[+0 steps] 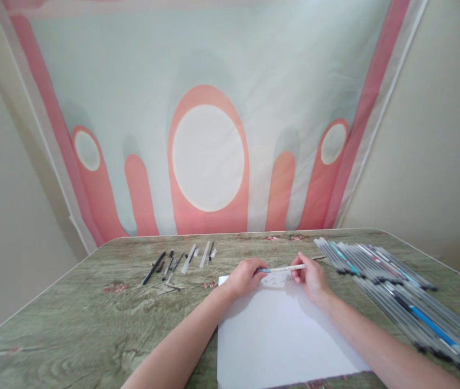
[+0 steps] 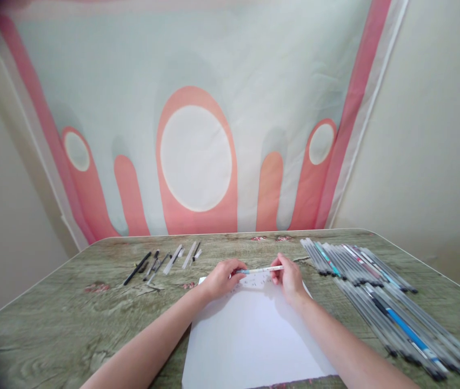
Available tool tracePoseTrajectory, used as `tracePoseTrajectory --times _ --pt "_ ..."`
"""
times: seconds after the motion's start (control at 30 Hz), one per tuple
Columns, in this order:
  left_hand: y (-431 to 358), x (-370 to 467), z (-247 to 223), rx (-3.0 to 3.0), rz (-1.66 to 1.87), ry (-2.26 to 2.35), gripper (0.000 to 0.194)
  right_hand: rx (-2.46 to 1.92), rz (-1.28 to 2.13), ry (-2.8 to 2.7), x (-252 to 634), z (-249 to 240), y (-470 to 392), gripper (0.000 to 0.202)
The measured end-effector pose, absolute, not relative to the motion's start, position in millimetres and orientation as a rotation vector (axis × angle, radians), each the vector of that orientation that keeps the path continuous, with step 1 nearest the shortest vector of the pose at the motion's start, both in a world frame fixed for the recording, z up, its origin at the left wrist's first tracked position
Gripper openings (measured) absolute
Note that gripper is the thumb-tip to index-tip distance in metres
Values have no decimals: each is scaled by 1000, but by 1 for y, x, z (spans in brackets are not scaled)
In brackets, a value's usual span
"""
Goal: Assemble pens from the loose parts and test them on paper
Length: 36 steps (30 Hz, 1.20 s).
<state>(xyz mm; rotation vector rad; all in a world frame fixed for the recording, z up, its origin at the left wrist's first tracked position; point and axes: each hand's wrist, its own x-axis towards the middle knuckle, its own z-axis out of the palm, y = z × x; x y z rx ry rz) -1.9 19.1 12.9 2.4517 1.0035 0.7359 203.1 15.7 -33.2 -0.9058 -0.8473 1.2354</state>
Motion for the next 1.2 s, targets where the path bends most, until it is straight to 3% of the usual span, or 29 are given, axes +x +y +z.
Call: tracePoseTrajectory --times 0.57,0.93,1.2 --pt "32 -10 16 2100 948 1031 22 -1022 1122 -1146 199 -18 7 42" --pt "40 -17 16 1471 976 824 35 -1086 1214 -1864 203 3 -5 32" --pt "43 -13 6 1499 993 974 41 -1308 782 -1759 221 0 11 30"
